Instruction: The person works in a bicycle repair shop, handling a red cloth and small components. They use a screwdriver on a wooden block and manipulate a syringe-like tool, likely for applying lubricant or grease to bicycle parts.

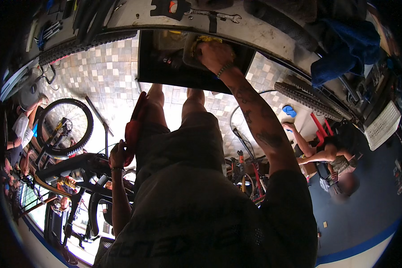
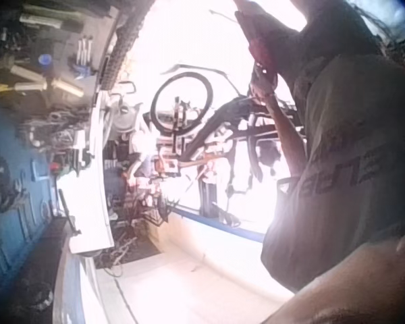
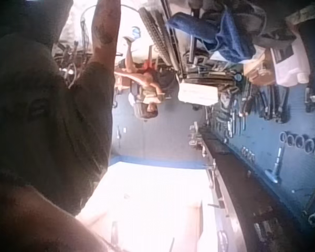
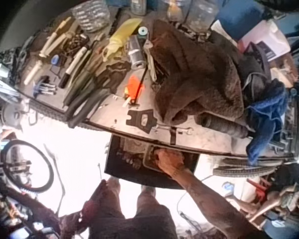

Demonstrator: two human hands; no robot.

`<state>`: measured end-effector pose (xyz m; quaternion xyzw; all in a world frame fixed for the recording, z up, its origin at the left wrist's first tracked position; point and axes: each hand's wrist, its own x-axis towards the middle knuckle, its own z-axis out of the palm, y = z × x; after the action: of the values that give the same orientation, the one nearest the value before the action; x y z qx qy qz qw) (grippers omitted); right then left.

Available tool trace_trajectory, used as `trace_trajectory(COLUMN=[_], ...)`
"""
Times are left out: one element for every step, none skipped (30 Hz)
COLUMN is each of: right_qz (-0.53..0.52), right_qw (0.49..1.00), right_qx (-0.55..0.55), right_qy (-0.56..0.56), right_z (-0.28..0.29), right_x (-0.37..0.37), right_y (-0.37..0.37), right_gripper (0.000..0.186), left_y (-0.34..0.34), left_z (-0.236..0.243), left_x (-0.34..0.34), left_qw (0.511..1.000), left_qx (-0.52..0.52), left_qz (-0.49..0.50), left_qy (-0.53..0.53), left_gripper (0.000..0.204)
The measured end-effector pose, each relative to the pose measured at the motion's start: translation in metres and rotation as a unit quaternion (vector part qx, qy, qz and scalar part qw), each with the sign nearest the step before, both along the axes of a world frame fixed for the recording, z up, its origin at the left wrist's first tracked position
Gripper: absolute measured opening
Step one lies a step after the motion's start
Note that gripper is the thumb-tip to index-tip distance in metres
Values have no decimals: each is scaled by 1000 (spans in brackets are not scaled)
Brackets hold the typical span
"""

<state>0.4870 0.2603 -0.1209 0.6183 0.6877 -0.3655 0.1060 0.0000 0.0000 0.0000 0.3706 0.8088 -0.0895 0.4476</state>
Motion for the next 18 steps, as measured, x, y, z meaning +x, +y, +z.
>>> trace_trajectory(right_qz=[-18,-35,-33,-30,-27,-26,-25,-24,-15,-6,3,18,33,48,48,48,47,45], right_qw=[1000,999,999,999,998,998,998,998,998,998,998,997,995,993,994,995,996,995], right_qx=[5,10,25,41,56,54,52,51,53,55,58,69,81,93,85,77,69,75], right_qy=[0,0,2,4,5,6,7,8,-1,-9,-17,-29,-41,-53,-48,-45,-42,-48], right_z=[-1,-1,-2,-4,-5,-8,-10,-13,-15,-16,-17,-20,-23,-25,-25,-24,-23,-20], right_x=[-3,-5,-7,-10,-13,-13,-13,-14,-14,-14,-14,-13,-11,-10,-8,-7,-6,-7], right_y=[1,3,-1,-6,-9,-9,-8,-7,-6,-5,-4,-4,-5,-5,-5,-6,-6,-6], right_gripper=[33,33,33,33,33,32,31,31,29,28,27,25,24,22,21,20,18,17], left_y=[1,1,-5,-10,-16,-15,-14,-13,-13,-13,-13,-11,-9,-8,-4,6,13,9], left_z=[0,0,0,0,1,0,0,0,0,1,2,5,8,11,18,27,33,34], left_x=[1,2,-3,-7,-12,-10,-8,-6,-7,-8,-9,-8,-6,-4,0,8,12,10], left_qw=[1000,1000,1000,1000,1000,1000,1000,1000,1000,999,999,998,998,997,995,994,993,995], left_qx=[5,11,10,8,4,2,-3,-11,-19,-31,-38,-47,-52,-58,-64,-70,-76,-65], left_qz=[-2,-4,1,6,6,7,4,1,-2,-4,7,17,41,56,72,78,85,74], left_qy=[1,1,7,13,17,19,20,21,24,26,24,23,18,12,8,3,-2,-4], left_gripper=[55,56,56,56,57,57,57,58,59,60,61,62,64,65,65,66,66,65])
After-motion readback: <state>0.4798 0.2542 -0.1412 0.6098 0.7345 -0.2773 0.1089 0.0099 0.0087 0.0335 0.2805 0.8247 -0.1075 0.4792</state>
